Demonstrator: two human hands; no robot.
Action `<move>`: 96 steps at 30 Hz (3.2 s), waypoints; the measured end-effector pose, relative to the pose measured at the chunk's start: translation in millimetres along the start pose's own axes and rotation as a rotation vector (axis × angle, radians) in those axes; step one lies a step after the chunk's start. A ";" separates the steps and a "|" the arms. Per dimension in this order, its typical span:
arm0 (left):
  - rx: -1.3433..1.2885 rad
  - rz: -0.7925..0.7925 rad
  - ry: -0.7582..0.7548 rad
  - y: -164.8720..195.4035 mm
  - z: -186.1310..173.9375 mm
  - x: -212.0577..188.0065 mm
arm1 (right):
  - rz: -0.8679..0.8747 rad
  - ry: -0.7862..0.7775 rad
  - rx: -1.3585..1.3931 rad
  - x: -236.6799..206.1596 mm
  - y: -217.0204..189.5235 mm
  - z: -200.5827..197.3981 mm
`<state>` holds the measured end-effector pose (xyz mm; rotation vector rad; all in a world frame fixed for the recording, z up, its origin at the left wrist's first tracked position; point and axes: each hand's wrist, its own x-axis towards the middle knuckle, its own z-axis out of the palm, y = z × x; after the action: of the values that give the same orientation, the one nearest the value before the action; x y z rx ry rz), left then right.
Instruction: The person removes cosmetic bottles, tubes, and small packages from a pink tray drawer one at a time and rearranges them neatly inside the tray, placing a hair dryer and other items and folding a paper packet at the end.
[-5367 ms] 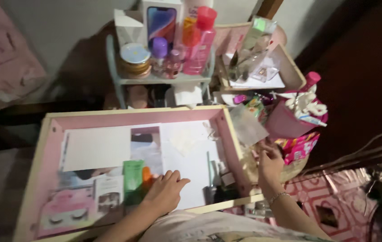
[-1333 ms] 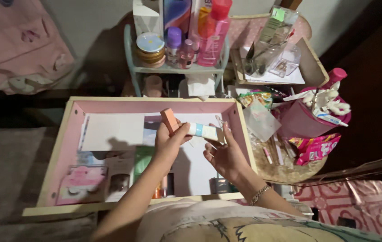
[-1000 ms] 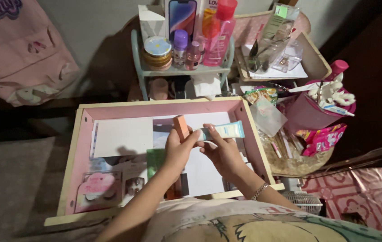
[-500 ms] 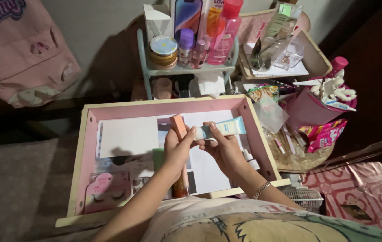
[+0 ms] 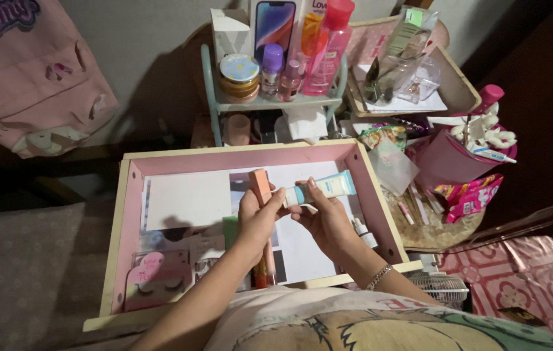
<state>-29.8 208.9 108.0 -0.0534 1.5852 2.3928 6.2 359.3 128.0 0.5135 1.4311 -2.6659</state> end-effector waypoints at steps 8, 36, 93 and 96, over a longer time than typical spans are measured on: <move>0.013 -0.040 -0.010 -1.6 -3.2 -0.9 | 0.034 -0.006 0.002 2.8 4.7 -4.5; -0.430 -0.005 0.610 -14.9 6.7 83.2 | 0.013 -0.057 -0.235 -7.7 -0.9 42.1; 1.063 0.176 -0.278 -149.7 -101.9 -16.6 | 0.492 0.205 -0.371 41.7 116.9 -122.2; 1.323 0.348 -0.421 -149.5 -112.2 -18.8 | 0.504 0.223 -0.226 48.5 123.0 -131.6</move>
<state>11.4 157.7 -68.0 0.9373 2.6532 0.9423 21.2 402.7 -52.8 1.0153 1.3980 -2.0787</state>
